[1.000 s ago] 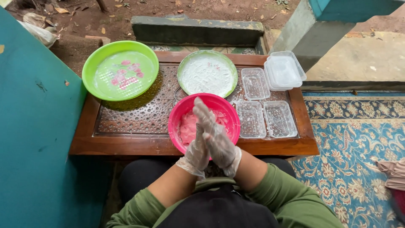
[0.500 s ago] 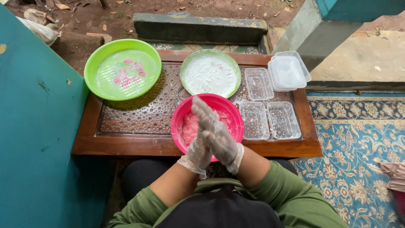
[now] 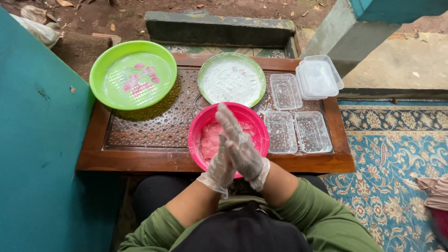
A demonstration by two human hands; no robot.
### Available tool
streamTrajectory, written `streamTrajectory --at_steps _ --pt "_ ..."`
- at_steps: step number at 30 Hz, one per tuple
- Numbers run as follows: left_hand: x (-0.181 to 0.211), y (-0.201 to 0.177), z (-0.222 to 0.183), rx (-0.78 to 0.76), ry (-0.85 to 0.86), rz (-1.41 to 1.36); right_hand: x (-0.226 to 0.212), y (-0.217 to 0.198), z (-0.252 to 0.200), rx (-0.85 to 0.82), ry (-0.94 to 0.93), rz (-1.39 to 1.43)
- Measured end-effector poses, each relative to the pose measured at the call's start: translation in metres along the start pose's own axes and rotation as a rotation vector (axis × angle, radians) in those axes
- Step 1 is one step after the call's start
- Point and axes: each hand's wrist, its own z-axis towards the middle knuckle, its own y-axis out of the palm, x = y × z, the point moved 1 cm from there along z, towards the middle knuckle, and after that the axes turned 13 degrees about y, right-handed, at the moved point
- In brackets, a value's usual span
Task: Shaping small balls of pink dough by hand and coating them in white powder.
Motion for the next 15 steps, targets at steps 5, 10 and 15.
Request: streamTrajectory --at_steps 5,10,15 --pt "0.0 0.01 0.006 0.003 0.393 1.56 -0.031 0.005 -0.019 -0.255 0.397 0.217" --pt "-0.022 0.0 0.008 0.036 0.596 2.48 0.032 0.006 -0.039 -0.189 0.437 0.173" --pt "0.012 0.009 0.0 0.049 0.241 3.346 0.039 0.001 -0.028 -0.135 0.482 0.231"
